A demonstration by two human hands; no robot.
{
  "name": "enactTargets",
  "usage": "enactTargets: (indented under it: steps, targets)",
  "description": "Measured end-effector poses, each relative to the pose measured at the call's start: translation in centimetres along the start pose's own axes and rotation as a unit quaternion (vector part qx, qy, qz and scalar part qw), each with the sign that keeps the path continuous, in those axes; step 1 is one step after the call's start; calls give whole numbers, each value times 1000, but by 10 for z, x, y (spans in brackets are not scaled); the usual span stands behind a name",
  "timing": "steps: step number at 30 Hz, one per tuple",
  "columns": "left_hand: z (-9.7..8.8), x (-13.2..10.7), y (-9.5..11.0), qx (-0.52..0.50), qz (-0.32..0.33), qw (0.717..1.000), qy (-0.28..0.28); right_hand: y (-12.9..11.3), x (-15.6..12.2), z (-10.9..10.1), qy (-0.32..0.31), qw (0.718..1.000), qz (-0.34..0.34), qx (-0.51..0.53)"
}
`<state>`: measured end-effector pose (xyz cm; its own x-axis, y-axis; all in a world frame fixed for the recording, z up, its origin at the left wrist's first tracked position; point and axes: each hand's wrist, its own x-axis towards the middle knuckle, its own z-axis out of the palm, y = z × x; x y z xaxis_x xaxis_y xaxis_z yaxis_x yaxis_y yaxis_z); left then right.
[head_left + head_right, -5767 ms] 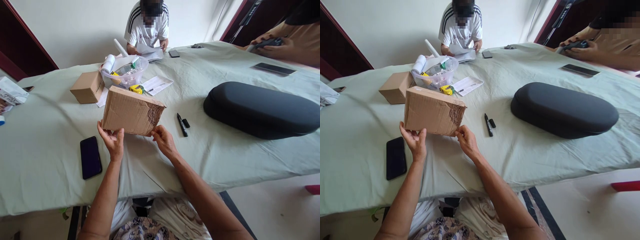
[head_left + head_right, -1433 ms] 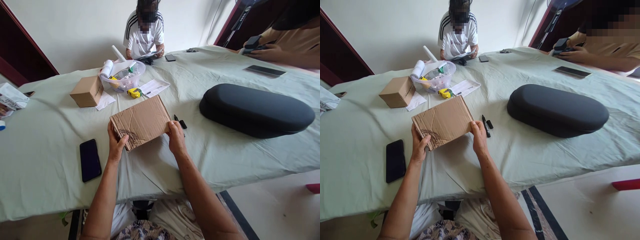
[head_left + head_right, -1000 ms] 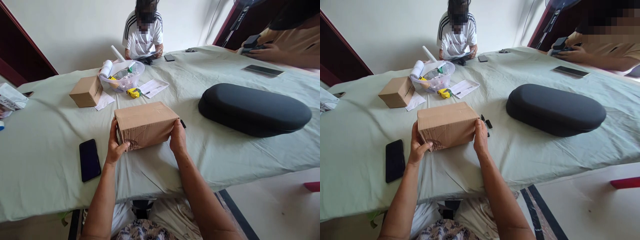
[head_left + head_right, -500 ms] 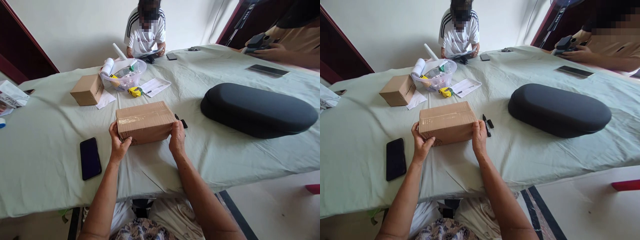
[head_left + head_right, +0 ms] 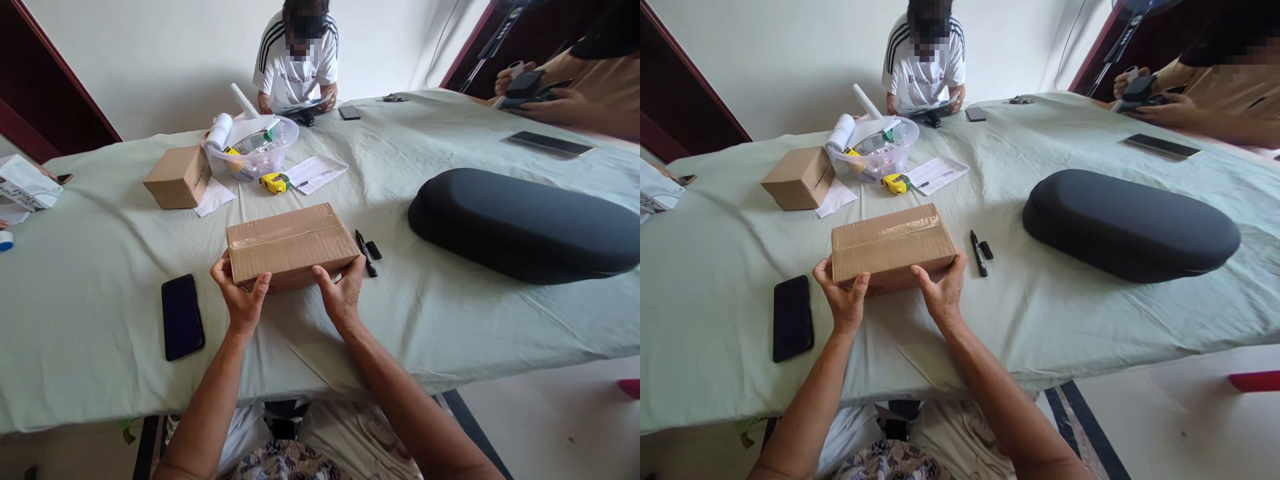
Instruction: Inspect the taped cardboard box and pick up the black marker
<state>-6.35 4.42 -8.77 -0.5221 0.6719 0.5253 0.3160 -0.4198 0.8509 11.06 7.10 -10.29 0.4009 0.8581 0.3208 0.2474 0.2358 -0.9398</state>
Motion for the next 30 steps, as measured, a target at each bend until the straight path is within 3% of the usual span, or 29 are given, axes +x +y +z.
enactTargets:
  steps: [5,11,17,23,30]
  targets:
    - [1,-1,1,-3,25,1000,11,5,-1,2,-41,999,1,9]
    - [-1,-1,1,27,27,999,-31,2,8,-8,12,985,-152,-76]
    - [1,-12,1,88,120,988,-41,-7,6,-11,34,941,-289,-176]
    - [5,-19,3,108,169,980,-19,-12,2,-7,35,939,-289,-185]
    - [4,-16,2,86,79,993,-19,-6,6,-8,36,965,-245,-88]
